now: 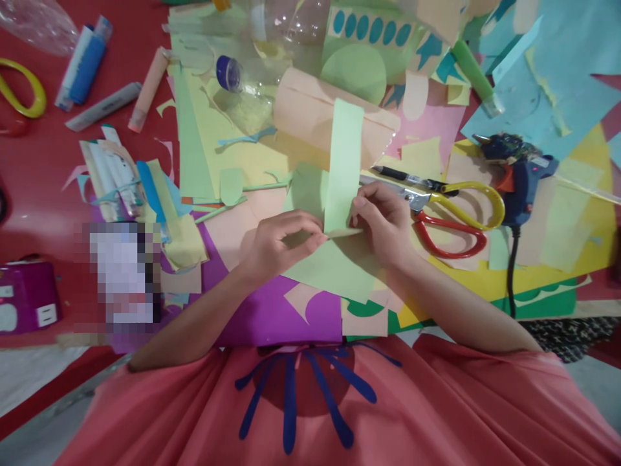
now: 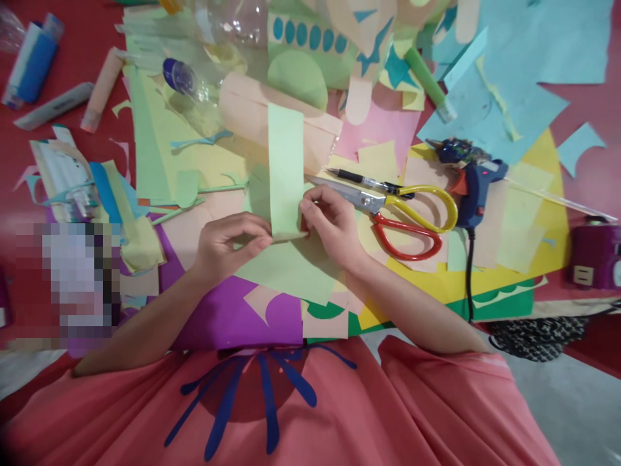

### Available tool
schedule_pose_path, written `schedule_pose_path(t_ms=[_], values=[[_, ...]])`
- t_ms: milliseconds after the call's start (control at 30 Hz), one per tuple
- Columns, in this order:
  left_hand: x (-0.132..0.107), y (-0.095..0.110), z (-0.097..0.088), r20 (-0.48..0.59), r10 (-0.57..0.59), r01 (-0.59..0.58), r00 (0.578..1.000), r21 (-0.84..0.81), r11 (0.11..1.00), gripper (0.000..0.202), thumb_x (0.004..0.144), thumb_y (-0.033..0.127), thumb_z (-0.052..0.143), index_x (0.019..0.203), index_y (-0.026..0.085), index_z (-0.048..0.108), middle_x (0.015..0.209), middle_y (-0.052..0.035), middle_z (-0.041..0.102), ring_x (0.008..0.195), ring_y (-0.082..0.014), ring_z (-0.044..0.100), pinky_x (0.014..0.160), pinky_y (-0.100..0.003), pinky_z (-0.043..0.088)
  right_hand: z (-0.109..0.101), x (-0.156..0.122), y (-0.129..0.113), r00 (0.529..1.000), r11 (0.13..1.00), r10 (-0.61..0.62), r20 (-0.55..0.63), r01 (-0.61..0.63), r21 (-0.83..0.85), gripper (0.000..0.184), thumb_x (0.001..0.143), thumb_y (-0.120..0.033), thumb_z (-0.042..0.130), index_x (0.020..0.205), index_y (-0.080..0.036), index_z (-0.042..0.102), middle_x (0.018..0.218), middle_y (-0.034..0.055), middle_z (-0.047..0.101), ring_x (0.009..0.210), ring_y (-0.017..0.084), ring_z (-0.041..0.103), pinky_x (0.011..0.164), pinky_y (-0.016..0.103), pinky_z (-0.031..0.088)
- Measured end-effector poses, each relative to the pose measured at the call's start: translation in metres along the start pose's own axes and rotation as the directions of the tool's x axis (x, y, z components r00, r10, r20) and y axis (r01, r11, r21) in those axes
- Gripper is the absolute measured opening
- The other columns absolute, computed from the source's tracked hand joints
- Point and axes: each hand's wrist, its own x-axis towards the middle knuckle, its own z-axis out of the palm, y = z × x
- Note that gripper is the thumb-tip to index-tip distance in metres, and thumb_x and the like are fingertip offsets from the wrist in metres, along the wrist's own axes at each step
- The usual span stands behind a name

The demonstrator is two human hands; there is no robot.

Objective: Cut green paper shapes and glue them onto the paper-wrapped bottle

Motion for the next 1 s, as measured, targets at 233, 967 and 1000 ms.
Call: schedule_pose_path(t_ms=[233,967,1000], values=[[-0.007,0.0,0.003,-0.043,-0.198,0.198,0.979,-0.011,0.98,0.033,0.098,0.051,0.05,0.089,0.021,0.061,0.078,-0.0001,0.069,0.068,-0.0095,0.064,0.059,-0.019,0.049,0.003,-0.002,-0.004,0.999,0.998,-0.026,0.03,0.027,-0.057,0.042,0.083,-0.061,0.069,0.075,-0.023,0.055,0.05,-0.0091,0.053,0.04,0.008,0.051,0.04,0.021,0.042],[-0.004,-0.001,0.004,0.03,-0.25,0.25,0.968,0.0,0.968,0.027,0.085,0.017,0.061,0.108,0.022,0.073,0.109,-0.0023,0.072,0.07,-0.0042,0.062,0.065,-0.015,0.052,-0.013,-0.008,-0.022,0.999,0.986,-0.053,0.0,0.053,-0.159,0.037,0.089,-0.06,0.063,0.081,-0.025,0.053,0.067,-0.0043,0.059,0.044,0.008,0.053,0.039,0.023,0.042],[-0.004,-0.001,0.004,0.012,-0.265,0.265,0.964,-0.028,0.964,0.027,0.084,0.017,0.061,0.107,0.022,0.074,0.109,-0.0025,0.071,0.069,-0.0042,0.061,0.063,-0.014,0.052,-0.021,-0.01,-0.028,0.997,0.957,-0.078,0.028,0.083,-0.278,0.032,0.091,-0.055,0.062,0.083,-0.025,0.055,0.07,-0.0026,0.061,0.049,0.01,0.057,0.043,0.024,0.045]])
